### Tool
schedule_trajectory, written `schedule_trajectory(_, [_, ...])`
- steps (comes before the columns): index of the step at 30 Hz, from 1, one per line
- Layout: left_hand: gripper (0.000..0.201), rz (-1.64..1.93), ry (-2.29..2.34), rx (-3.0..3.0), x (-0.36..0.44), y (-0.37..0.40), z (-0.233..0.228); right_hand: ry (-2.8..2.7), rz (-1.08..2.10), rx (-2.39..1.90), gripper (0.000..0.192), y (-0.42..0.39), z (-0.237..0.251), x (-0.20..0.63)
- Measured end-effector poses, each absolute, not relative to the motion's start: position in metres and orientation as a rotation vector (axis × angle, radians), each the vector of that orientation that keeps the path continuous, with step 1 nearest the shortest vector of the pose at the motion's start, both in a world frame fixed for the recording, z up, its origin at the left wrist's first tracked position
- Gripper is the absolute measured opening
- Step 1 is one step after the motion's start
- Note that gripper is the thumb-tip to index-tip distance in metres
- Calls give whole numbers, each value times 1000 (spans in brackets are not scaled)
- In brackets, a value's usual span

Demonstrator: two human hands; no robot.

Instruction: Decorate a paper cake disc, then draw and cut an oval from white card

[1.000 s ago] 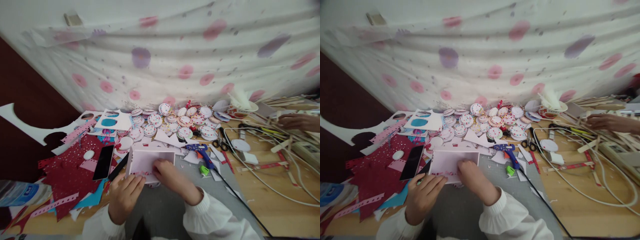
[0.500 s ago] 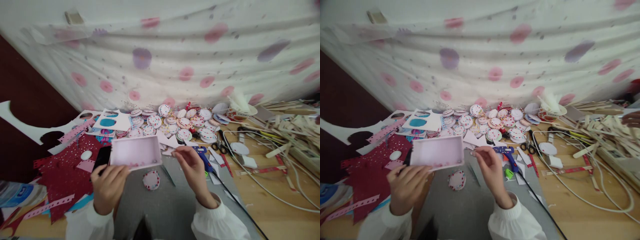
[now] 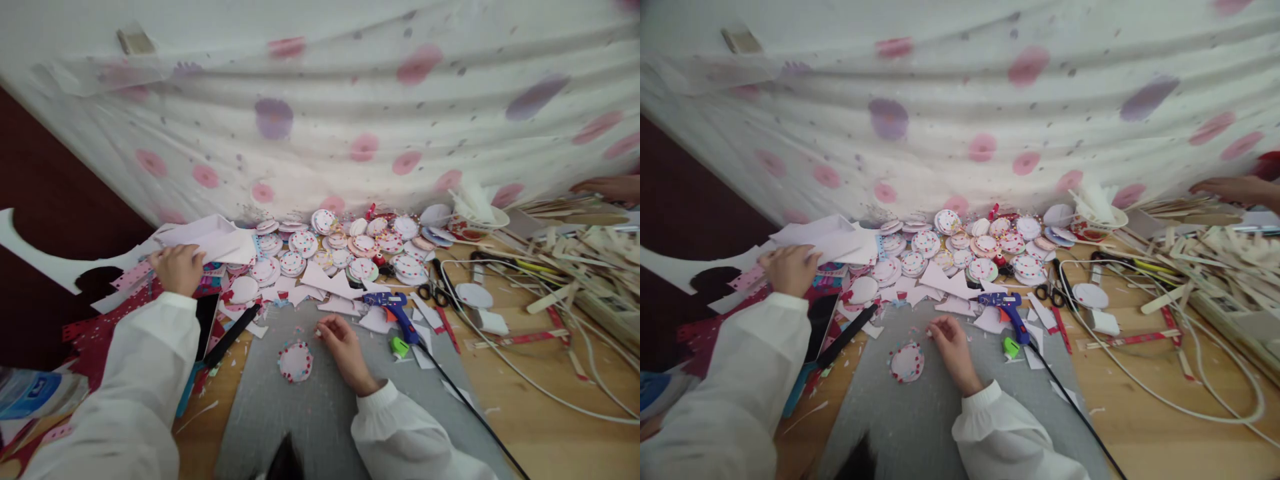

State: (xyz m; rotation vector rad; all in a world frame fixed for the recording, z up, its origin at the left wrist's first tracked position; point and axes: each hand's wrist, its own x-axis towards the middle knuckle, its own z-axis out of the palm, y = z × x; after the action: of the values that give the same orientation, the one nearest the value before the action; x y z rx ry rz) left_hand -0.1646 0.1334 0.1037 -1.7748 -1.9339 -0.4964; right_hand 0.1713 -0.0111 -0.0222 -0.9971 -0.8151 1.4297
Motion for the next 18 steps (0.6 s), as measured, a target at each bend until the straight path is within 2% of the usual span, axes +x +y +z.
schedule_trajectory(4, [28,-298,-2036,-1865,-163,163,87,-795,1442,-993,35,-8,-26,176])
schedule_trajectory(9, [40,-386,-1968,-1911,-157,156,89,-795,1460,-987,36,-6,-27,175])
schedule_trajectory(13, [41,-368,-1890,-2380,-154,130,86,-812,1483,-983,36,-8,-24,173])
schedule_trajectory(18, [64,-203,-1807,-2703,-152,113,61,-853,1503,-967,36,-13,-19,171])
